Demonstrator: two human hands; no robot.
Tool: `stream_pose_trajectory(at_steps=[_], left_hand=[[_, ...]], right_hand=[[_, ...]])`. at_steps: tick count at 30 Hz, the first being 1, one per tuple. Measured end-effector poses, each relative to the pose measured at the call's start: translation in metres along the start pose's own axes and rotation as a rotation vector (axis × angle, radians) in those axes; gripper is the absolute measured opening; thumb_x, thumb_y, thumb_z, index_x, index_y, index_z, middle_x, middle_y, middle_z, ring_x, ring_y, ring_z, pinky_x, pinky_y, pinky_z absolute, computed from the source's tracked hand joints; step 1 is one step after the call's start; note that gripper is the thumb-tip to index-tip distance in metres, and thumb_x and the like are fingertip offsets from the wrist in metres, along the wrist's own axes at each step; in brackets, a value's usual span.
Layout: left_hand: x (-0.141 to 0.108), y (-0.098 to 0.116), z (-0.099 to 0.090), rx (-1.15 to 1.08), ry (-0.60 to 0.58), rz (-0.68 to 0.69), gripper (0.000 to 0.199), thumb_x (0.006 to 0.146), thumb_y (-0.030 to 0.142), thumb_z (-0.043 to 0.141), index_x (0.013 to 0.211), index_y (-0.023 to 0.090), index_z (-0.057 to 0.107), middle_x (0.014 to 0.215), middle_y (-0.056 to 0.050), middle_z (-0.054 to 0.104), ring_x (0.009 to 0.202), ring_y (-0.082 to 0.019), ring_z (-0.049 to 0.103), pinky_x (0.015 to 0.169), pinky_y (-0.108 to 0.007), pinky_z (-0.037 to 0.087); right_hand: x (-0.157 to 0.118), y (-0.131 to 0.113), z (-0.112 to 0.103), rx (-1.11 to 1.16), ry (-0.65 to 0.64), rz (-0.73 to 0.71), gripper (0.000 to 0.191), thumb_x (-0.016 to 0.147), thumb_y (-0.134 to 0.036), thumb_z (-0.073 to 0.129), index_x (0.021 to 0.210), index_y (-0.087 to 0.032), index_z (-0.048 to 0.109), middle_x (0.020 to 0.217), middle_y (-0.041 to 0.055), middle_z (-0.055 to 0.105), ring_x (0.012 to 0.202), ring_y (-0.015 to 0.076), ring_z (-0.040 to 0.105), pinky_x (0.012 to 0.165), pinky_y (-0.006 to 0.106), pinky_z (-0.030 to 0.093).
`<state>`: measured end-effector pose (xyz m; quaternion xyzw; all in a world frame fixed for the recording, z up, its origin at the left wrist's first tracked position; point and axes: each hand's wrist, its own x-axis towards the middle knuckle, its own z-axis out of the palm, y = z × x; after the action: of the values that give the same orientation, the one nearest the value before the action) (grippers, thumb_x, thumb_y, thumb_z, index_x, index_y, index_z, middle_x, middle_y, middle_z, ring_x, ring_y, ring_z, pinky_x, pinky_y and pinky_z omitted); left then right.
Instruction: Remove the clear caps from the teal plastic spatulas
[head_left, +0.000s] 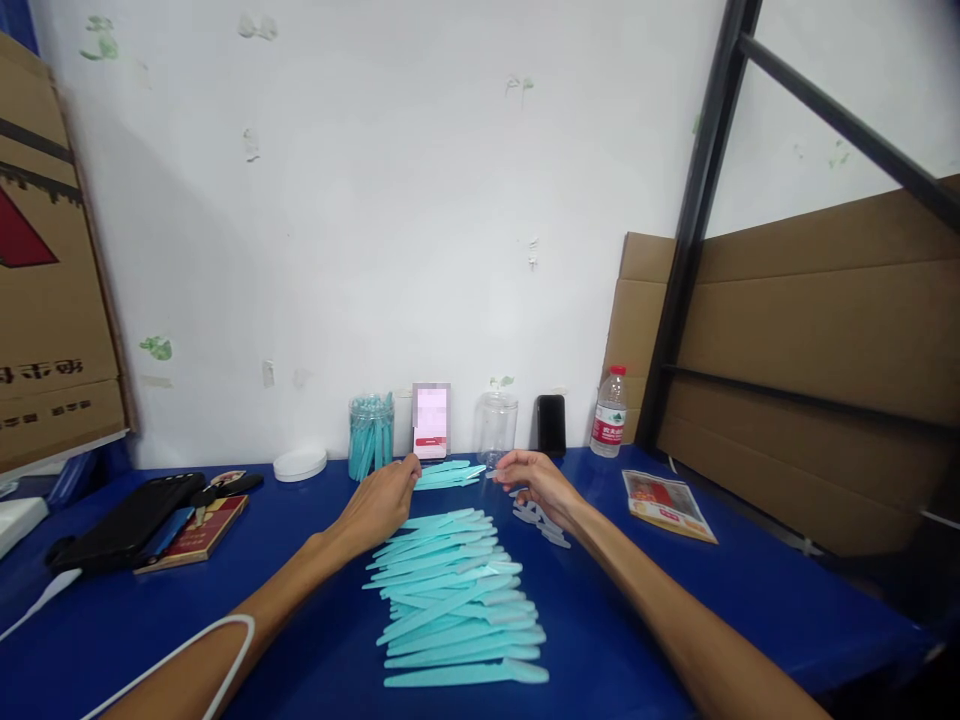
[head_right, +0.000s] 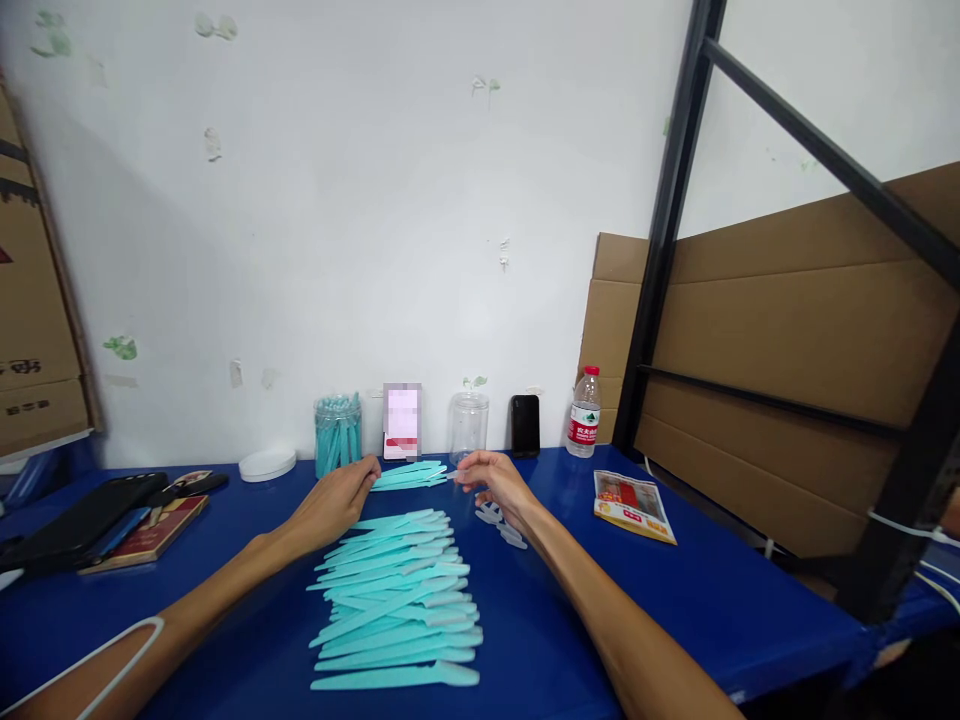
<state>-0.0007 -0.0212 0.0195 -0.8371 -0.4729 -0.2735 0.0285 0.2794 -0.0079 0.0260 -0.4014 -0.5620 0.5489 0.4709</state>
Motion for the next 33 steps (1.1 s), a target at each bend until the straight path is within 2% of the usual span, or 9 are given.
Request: stream_pose_trajectory(at_steps=[7, 13, 17, 23, 28, 33], left_hand=[[0.001, 0.003, -0.002, 0.004, -0.005, 0.004, 0.019, 0.097, 0.024, 0.026, 0.091, 0.023, 0.044, 0.077, -0.002, 0.056, 0.068, -0.02, 0.054, 0.06, -0.028, 0.033], [-0.001, 0.009, -0.003, -0.001, -0.024, 0.009, 0.02, 0.097, 0.024, 0.028, 0.09, 0.023, 0.046, 0.077, -0.003, 0.058, 0.067, -0.02, 0.054, 0.059, -0.028, 0.034], [-0.001, 0.011, -0.002, -0.014, -0.021, 0.016, 0.02, 0.097, 0.025, 0.027, 0.09, 0.023, 0.046, 0.077, -0.003, 0.057, 0.067, -0.02, 0.054, 0.059, -0.028, 0.034], [0.0, 0.014, -0.001, -0.064, 0.034, 0.016, 0.021, 0.097, 0.025, 0.025, 0.093, 0.023, 0.045, 0.08, -0.003, 0.057, 0.072, -0.021, 0.055, 0.063, -0.029, 0.036], [0.0, 0.021, -0.002, -0.109, 0.078, 0.023, 0.022, 0.097, 0.024, 0.025, 0.093, 0.023, 0.046, 0.079, -0.002, 0.056, 0.074, -0.021, 0.055, 0.067, -0.03, 0.038], [-0.001, 0.025, -0.003, -0.149, 0.119, 0.003, 0.024, 0.098, 0.027, 0.025, 0.096, 0.023, 0.048, 0.075, -0.001, 0.056, 0.072, -0.021, 0.056, 0.065, -0.03, 0.037]], right_hand=[[0.002, 0.002, 0.002, -0.016, -0.01, 0.007, 0.023, 0.061, -0.023, 0.075, 0.081, -0.017, 0.065, 0.076, 0.003, 0.069, 0.06, 0.0112, 0.057, 0.041, 0.017, 0.036], [0.0, 0.001, 0.002, -0.001, -0.045, -0.003, 0.022, 0.065, -0.024, 0.074, 0.084, -0.018, 0.066, 0.077, 0.0029, 0.069, 0.062, 0.0113, 0.059, 0.043, 0.017, 0.039], [0.0, 0.0, 0.004, 0.001, -0.081, 0.005, 0.023, 0.067, -0.025, 0.075, 0.087, -0.016, 0.069, 0.081, 0.0063, 0.071, 0.065, 0.0132, 0.063, 0.045, 0.017, 0.043], [-0.004, -0.003, 0.007, -0.012, -0.149, -0.003, 0.029, 0.074, -0.029, 0.072, 0.099, -0.015, 0.069, 0.093, 0.0113, 0.074, 0.07, 0.0151, 0.068, 0.049, 0.019, 0.049], [-0.005, -0.001, 0.011, -0.023, -0.181, 0.0, 0.029, 0.073, -0.03, 0.073, 0.096, -0.016, 0.063, 0.093, 0.0108, 0.074, 0.068, 0.016, 0.07, 0.049, 0.019, 0.051], [-0.005, 0.001, 0.013, -0.029, -0.202, 0.005, 0.031, 0.072, -0.03, 0.074, 0.097, -0.016, 0.062, 0.093, 0.0111, 0.074, 0.066, 0.016, 0.071, 0.049, 0.019, 0.051]])
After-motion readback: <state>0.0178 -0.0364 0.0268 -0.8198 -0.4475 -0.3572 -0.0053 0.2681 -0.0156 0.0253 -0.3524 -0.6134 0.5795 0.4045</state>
